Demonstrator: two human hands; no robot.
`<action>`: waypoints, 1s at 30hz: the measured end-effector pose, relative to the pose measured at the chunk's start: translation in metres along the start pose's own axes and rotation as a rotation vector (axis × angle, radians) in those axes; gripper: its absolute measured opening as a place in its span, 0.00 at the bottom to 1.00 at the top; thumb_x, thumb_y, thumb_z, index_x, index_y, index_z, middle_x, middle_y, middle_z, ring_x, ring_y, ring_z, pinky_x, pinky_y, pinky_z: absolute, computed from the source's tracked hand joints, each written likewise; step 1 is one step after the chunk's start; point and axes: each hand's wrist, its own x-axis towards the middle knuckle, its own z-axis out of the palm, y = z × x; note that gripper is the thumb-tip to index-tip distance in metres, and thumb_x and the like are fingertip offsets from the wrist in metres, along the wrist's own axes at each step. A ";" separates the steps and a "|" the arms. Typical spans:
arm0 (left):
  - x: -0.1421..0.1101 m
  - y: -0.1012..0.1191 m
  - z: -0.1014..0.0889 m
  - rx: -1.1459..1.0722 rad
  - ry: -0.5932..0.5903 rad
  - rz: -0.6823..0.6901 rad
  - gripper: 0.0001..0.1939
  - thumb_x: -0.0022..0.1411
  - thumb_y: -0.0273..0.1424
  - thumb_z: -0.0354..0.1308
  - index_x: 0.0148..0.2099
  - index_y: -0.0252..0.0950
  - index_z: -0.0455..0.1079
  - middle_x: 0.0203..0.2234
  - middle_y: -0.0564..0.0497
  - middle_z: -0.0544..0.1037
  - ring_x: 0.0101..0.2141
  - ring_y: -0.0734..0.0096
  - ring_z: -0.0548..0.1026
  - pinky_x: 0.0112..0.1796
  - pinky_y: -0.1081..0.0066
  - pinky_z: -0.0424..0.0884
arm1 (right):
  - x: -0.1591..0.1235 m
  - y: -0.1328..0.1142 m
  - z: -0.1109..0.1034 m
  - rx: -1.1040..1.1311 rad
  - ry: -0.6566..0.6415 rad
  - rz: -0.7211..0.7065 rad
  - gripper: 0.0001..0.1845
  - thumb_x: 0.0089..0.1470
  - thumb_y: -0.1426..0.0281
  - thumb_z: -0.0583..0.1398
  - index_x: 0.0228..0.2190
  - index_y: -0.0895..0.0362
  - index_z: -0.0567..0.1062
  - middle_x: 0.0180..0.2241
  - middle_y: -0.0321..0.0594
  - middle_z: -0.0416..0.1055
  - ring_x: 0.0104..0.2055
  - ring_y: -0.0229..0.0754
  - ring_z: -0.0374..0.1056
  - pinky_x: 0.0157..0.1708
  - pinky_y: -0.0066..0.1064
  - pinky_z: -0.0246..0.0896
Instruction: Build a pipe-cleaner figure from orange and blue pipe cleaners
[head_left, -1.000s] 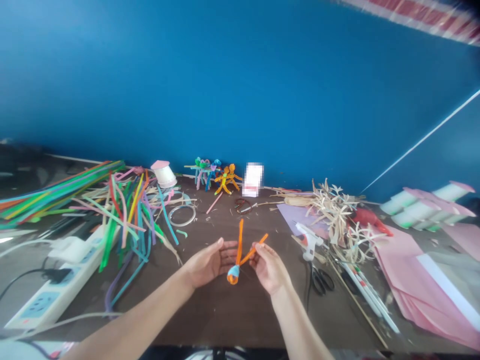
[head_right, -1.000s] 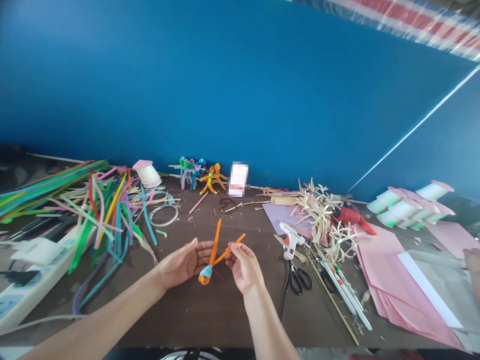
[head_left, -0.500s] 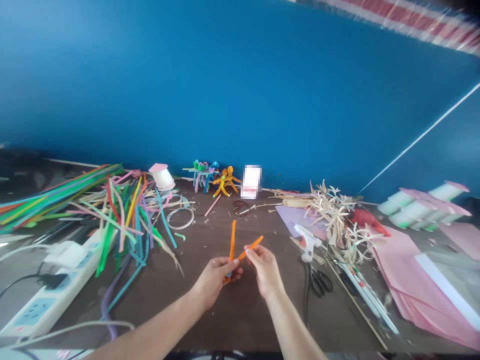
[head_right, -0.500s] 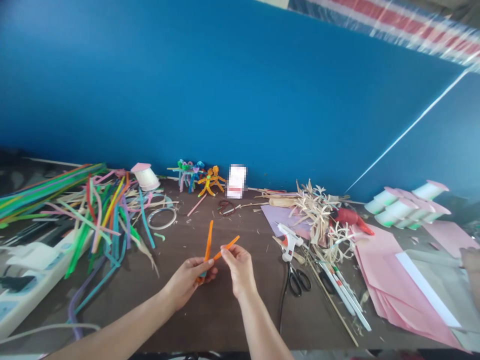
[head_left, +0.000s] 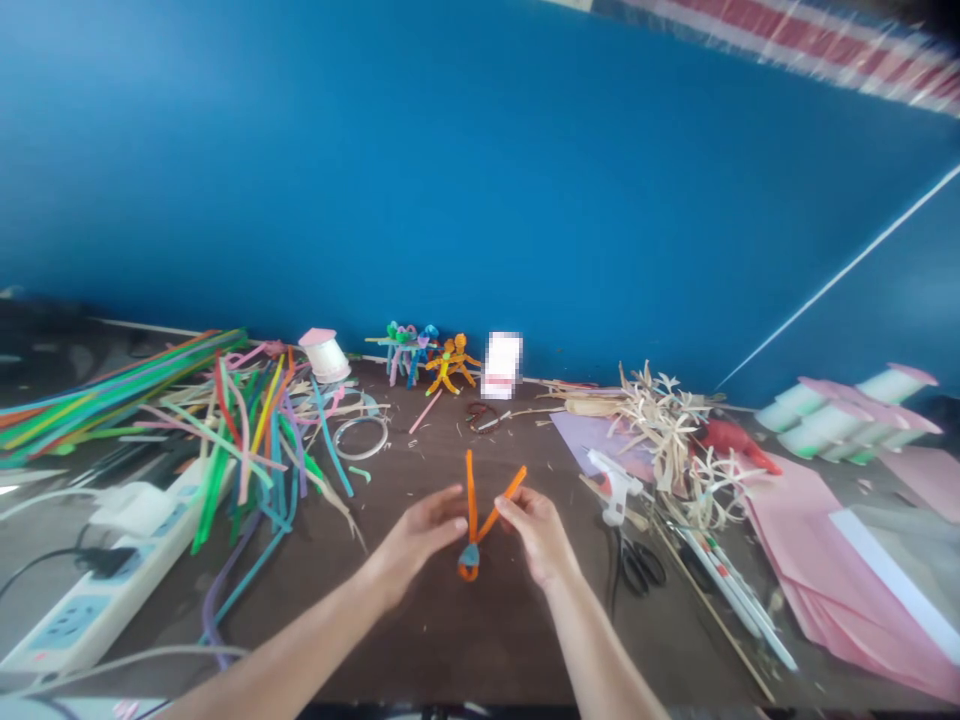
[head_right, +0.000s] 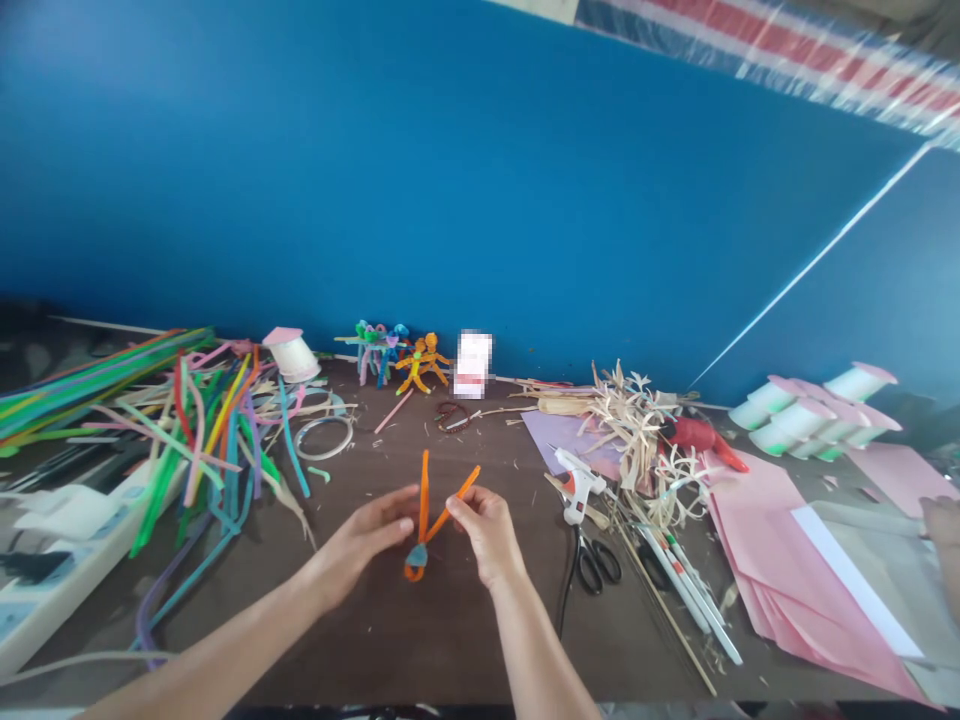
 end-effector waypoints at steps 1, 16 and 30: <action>0.002 0.005 -0.004 0.011 0.136 0.035 0.28 0.44 0.35 0.63 0.49 0.35 0.65 0.43 0.44 0.72 0.45 0.62 0.68 0.40 0.70 0.64 | 0.000 0.000 -0.002 -0.019 0.013 -0.001 0.13 0.38 0.64 0.64 0.17 0.59 0.68 0.15 0.29 0.60 0.19 0.31 0.53 0.22 0.25 0.47; 0.019 0.007 0.026 -0.127 -0.036 -0.110 0.19 0.43 0.23 0.60 0.41 0.30 0.67 0.32 0.46 0.76 0.31 0.68 0.74 0.35 0.70 0.67 | -0.005 0.005 0.010 -0.219 -0.058 -0.072 0.09 0.41 0.65 0.61 0.22 0.59 0.75 0.18 0.32 0.67 0.20 0.33 0.57 0.21 0.24 0.49; 0.029 -0.006 0.031 0.019 -0.034 -0.026 0.12 0.44 0.36 0.62 0.28 0.31 0.70 0.12 0.57 0.67 0.11 0.85 0.56 0.14 0.79 0.48 | -0.009 0.002 0.006 -0.589 -0.012 -0.188 0.09 0.41 0.67 0.60 0.16 0.60 0.72 0.15 0.32 0.64 0.18 0.33 0.57 0.19 0.23 0.48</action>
